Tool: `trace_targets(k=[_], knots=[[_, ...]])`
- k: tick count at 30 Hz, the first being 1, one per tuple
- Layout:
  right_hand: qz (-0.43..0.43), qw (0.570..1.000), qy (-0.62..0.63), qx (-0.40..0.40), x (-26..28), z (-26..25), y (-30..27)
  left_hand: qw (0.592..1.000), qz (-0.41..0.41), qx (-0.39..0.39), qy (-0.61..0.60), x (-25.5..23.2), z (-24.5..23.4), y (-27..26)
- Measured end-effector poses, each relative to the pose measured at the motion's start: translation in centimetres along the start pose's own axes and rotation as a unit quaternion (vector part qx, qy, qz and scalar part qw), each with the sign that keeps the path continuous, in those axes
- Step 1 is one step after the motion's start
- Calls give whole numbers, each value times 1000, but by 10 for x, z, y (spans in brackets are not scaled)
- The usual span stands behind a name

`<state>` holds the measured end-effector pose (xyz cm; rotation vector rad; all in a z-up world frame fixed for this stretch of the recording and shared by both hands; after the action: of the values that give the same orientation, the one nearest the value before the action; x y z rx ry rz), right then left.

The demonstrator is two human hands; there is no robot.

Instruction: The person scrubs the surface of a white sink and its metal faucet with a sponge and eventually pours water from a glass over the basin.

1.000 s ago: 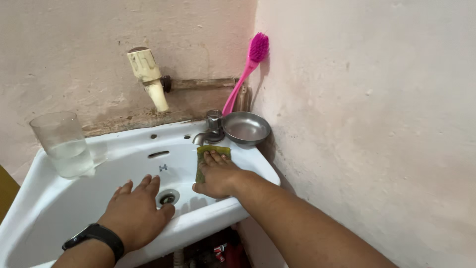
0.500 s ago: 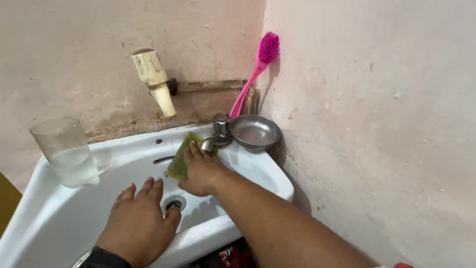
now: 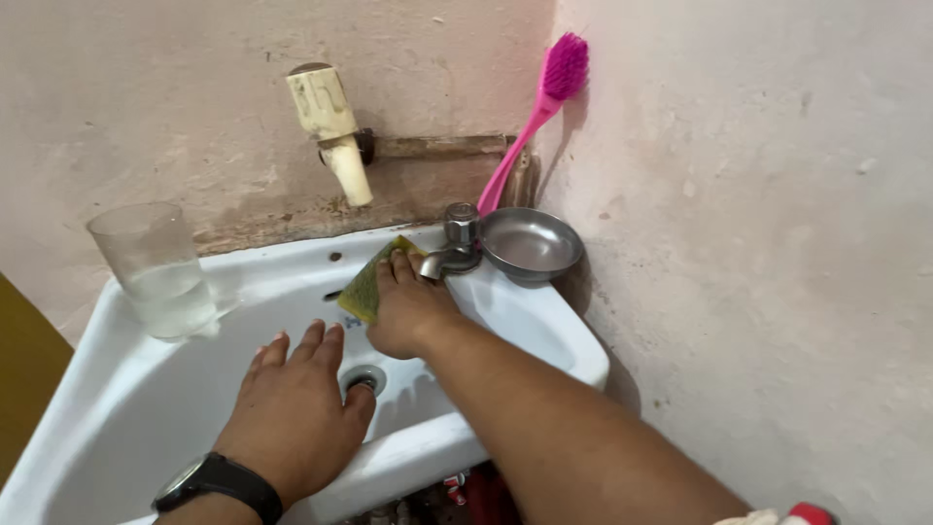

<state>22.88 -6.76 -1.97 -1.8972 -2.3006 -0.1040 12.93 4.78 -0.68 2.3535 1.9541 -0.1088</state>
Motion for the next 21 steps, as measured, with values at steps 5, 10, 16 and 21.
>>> trace_targets(k=[5,10,16,21], knots=[[-52,999,-2,15,12,5,1,1000,19,-9,-16,4,-5,-2],[-55,998,-20,-9,17,9,12,1000,7,-9,3,23,-5,-8],[98,995,14,16,2,0,0,1000,-9,9,1,29,-3,-5],[62,998,-6,17,10,-3,-1,1000,-5,7,0,28,-5,-7]])
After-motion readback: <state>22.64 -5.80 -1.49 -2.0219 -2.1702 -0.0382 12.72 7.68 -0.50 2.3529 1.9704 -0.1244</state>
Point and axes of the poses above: each hand's wrist, its own y-axis towards the middle knuckle, its own z-axis out of the palm, x = y × z, the point moved 8 cm from there along y, towards the middle knuckle, and after that the axes turned 1 degree about -y, right-handed, at the moved point
